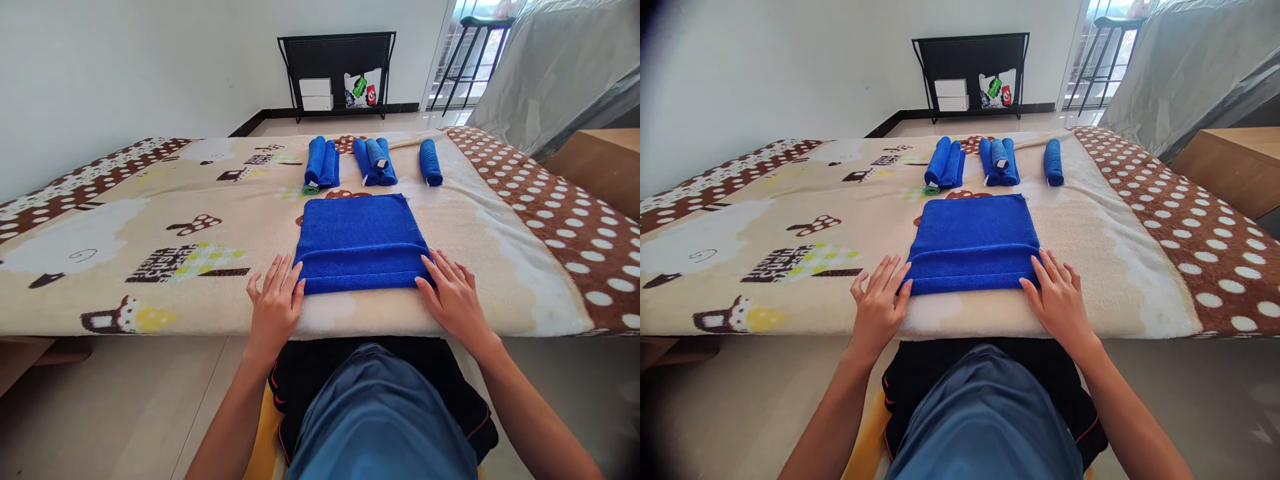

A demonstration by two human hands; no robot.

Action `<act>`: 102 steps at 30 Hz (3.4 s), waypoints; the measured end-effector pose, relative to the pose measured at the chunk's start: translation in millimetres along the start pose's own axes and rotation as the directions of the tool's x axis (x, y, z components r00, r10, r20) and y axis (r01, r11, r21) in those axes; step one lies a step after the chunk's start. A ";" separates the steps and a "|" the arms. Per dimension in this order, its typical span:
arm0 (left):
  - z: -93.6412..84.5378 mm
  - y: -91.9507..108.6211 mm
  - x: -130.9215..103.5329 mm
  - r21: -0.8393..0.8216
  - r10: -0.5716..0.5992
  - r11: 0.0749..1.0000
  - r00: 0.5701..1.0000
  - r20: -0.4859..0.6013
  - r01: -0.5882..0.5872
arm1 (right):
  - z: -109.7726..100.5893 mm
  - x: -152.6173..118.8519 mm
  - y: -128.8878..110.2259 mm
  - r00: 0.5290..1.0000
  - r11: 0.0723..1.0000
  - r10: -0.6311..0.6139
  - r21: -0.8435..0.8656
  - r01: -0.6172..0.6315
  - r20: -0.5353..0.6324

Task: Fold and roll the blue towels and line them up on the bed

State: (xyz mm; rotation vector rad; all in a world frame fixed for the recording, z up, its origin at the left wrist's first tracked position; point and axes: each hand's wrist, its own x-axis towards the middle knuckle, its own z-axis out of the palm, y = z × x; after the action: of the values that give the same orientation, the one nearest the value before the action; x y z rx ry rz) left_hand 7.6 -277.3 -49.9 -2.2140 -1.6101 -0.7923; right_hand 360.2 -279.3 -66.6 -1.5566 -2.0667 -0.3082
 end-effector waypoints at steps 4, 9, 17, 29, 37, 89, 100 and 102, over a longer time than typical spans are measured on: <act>-14.9 -1.9 -10.9 -0.092 0.175 0.979 0.983 -0.048 -0.179 | -12.6 -8.6 8.1 0.985 0.985 -0.121 0.111 0.134 -0.121; -16.1 -7.9 -16.1 -0.133 0.253 0.962 0.963 0.094 -0.240 | -11.4 -17.1 27.3 0.984 0.977 -0.169 0.126 0.175 -0.054; 0.0 -2.4 -0.1 -0.130 0.101 0.987 0.993 0.065 -0.092 | 0.5 -2.3 27.5 0.998 0.992 -0.062 0.109 0.065 -0.031; -14.6 3.8 -2.3 -0.112 0.105 0.989 0.994 0.033 -0.100 | -18.9 -2.4 18.1 0.998 0.984 -0.066 0.165 0.065 -0.001; -25.1 19.2 -9.3 -0.022 -0.003 1.000 0.993 0.114 0.006 | -20.4 -1.0 0.6 0.998 0.999 0.017 0.029 -0.018 0.053; 16.7 51.8 20.9 -0.151 0.071 0.988 0.976 0.208 -0.040 | 12.3 18.9 -67.8 0.989 0.995 -0.094 0.053 0.088 0.117; 0.1 15.8 0.9 -0.020 -0.061 0.998 0.997 0.042 0.062 | 1.4 3.4 -21.4 1.000 0.997 0.026 -0.070 -0.025 0.008; 1.2 36.1 11.4 -0.090 0.034 0.996 0.996 0.079 -0.027 | 1.6 13.2 -43.7 0.999 1.000 -0.021 -0.010 0.021 0.028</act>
State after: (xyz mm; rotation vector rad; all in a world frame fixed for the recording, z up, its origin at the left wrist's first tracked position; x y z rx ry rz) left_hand 44.4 -279.8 -41.2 -2.3548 -1.6019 -0.7903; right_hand 316.0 -281.2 -55.1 -1.5540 -2.1076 -0.3063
